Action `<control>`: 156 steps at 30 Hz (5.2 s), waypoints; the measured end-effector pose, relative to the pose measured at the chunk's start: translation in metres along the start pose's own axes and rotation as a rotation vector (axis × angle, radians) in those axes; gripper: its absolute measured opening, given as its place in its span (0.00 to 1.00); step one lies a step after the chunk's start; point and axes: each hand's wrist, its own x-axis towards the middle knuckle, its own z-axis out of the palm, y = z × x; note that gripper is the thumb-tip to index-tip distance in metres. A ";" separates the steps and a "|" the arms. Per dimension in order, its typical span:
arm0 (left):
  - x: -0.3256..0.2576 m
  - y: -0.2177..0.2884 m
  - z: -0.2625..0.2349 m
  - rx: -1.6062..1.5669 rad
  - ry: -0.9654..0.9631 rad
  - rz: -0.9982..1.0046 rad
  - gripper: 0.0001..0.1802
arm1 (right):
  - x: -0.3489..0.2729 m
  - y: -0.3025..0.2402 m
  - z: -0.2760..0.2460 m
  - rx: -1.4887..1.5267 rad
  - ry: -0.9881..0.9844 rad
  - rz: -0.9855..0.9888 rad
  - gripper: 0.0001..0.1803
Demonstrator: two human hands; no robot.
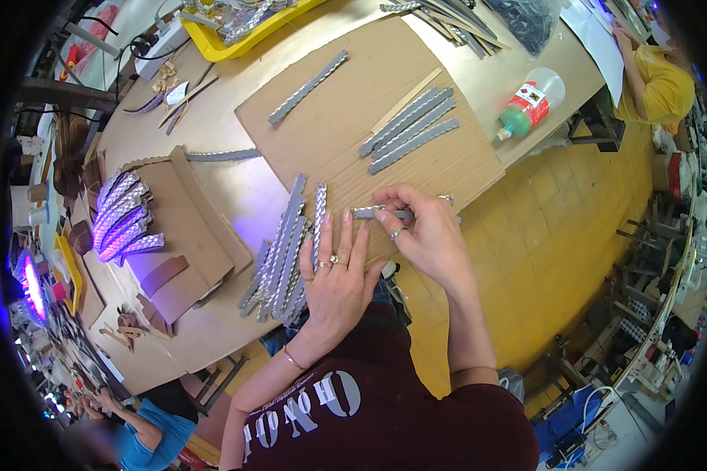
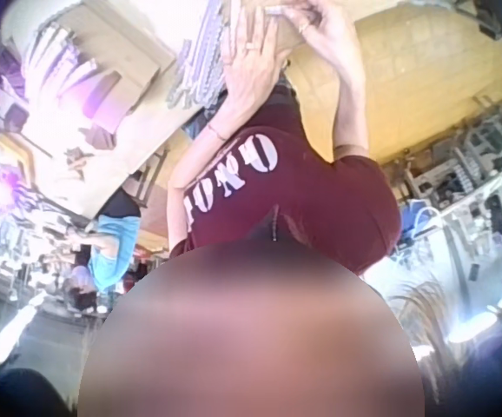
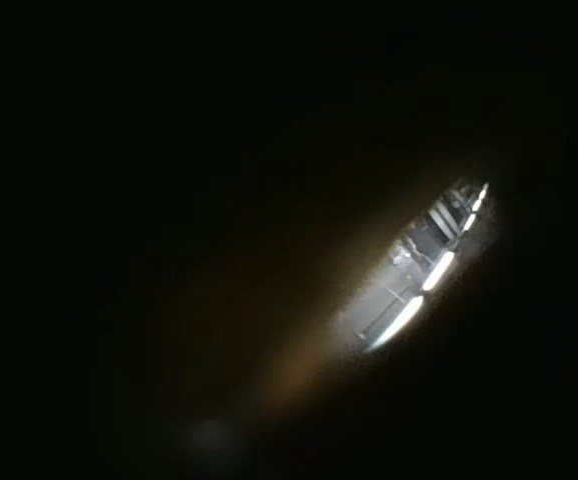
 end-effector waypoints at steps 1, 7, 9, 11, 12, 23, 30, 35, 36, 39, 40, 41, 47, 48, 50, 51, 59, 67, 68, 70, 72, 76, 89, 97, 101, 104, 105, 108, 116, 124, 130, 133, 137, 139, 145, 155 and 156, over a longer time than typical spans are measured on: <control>0.000 -0.001 0.000 -0.009 -0.011 0.000 0.31 | 0.000 -0.001 -0.001 -0.012 -0.019 0.009 0.13; 0.002 -0.002 0.001 -0.042 0.020 -0.004 0.29 | 0.004 -0.007 0.000 -0.052 -0.045 -0.015 0.15; 0.002 -0.001 0.000 -0.057 0.019 -0.012 0.29 | 0.004 -0.008 0.001 -0.086 -0.010 -0.020 0.15; 0.003 -0.001 0.000 -0.072 0.023 -0.021 0.29 | 0.004 -0.008 0.002 -0.080 0.005 -0.007 0.16; 0.003 -0.001 0.001 -0.078 0.028 -0.024 0.29 | 0.004 -0.008 0.002 -0.079 0.012 0.003 0.16; 0.003 -0.001 0.000 -0.084 0.030 -0.029 0.30 | 0.004 -0.010 0.005 -0.098 0.012 0.026 0.20; 0.003 0.001 -0.001 -0.054 0.044 -0.065 0.34 | 0.005 -0.012 0.005 -0.147 0.022 0.019 0.20; 0.006 0.003 0.003 0.009 -0.011 -0.092 0.37 | 0.004 -0.011 0.006 -0.175 0.044 -0.008 0.20; 0.007 0.003 0.004 0.078 -0.002 -0.072 0.37 | 0.004 -0.011 0.006 -0.176 0.053 -0.017 0.19; 0.009 0.004 0.005 0.265 0.011 -0.028 0.39 | 0.002 -0.010 0.003 -0.342 0.112 -0.059 0.14; 0.009 0.005 0.005 0.325 0.019 -0.013 0.39 | 0.002 -0.010 -0.001 -0.346 0.094 -0.025 0.12; 0.010 0.005 0.004 0.368 0.007 -0.004 0.38 | 0.002 -0.009 -0.009 -0.350 0.075 0.010 0.11; 0.011 0.008 0.001 0.473 -0.023 0.023 0.37 | 0.005 -0.007 -0.025 -0.317 0.024 0.106 0.13; 0.011 0.008 0.001 0.471 -0.022 0.022 0.37 | 0.006 -0.007 -0.025 -0.310 0.019 0.106 0.13; 0.011 0.008 0.001 0.468 -0.021 0.023 0.37 | 0.007 -0.008 -0.025 -0.345 0.009 0.146 0.14; 0.011 0.008 0.001 0.468 -0.022 0.023 0.37 | 0.008 -0.009 -0.025 -0.364 0.006 0.156 0.14; 0.011 0.008 0.002 0.442 -0.022 0.028 0.38 | 0.008 -0.008 -0.021 -0.433 0.038 0.124 0.14; 0.009 0.015 0.006 0.082 -0.014 0.119 0.44 | 0.006 -0.006 -0.016 -0.521 0.095 0.049 0.14; 0.011 0.018 0.008 0.025 -0.057 0.106 0.45 | 0.005 -0.006 -0.015 -0.519 0.087 0.072 0.14; 0.014 0.024 0.013 -0.093 -0.134 0.083 0.45 | 0.004 -0.006 -0.015 -0.516 0.097 0.095 0.14; 0.016 0.025 0.017 0.003 -0.103 0.109 0.47 | 0.001 -0.004 -0.015 -0.501 0.131 0.085 0.16; 0.017 0.023 0.020 0.073 -0.044 0.139 0.48 | -0.004 0.009 -0.033 -0.417 0.173 0.141 0.17; 0.028 0.030 0.014 0.243 0.037 0.178 0.42 | -0.005 0.026 -0.030 -0.180 0.273 0.108 0.12; 0.035 0.036 0.020 0.436 0.107 0.234 0.39 | -0.010 0.029 -0.031 -0.240 0.363 0.094 0.12; 0.034 0.036 0.024 0.449 0.145 0.228 0.40 | -0.016 0.036 -0.036 0.096 0.397 0.198 0.11; 0.033 0.036 0.026 0.469 0.150 0.242 0.40 | -0.017 0.042 -0.035 0.199 0.429 0.202 0.11; 0.033 0.035 0.026 0.469 0.149 0.243 0.40 | -0.016 0.043 -0.034 0.219 0.433 0.186 0.11; 0.034 0.035 0.026 0.478 0.149 0.246 0.40 | -0.015 0.047 -0.033 0.209 0.427 0.196 0.10; 0.035 0.034 0.024 0.493 0.147 0.265 0.38 | -0.017 0.050 -0.029 0.090 0.456 0.127 0.11; 0.033 0.030 0.025 0.514 0.150 0.284 0.39 | -0.018 0.048 -0.026 -0.103 0.473 0.047 0.11; 0.033 0.029 0.028 0.534 0.149 0.303 0.36 | -0.017 0.031 -0.022 -0.338 0.547 -0.061 0.11; 0.033 0.030 0.028 0.520 0.161 0.303 0.22 | -0.030 0.013 -0.015 -0.584 0.516 -0.211 0.11; 0.034 0.029 0.026 0.516 0.185 0.310 0.22 | -0.036 0.009 -0.010 -0.121 0.455 -0.145 0.09; 0.034 0.028 0.025 0.513 0.160 0.313 0.22 | -0.031 0.018 -0.019 0.008 0.496 -0.001 0.09; 0.034 0.027 0.026 0.510 0.169 0.316 0.22 | -0.021 0.039 -0.027 0.021 0.516 0.203 0.12; 0.033 0.025 0.029 0.564 0.169 0.329 0.30 | -0.019 0.046 -0.023 -0.053 0.529 0.145 0.12; 0.033 0.025 0.028 0.566 0.168 0.329 0.30 | -0.019 0.046 -0.023 -0.057 0.535 0.129 0.12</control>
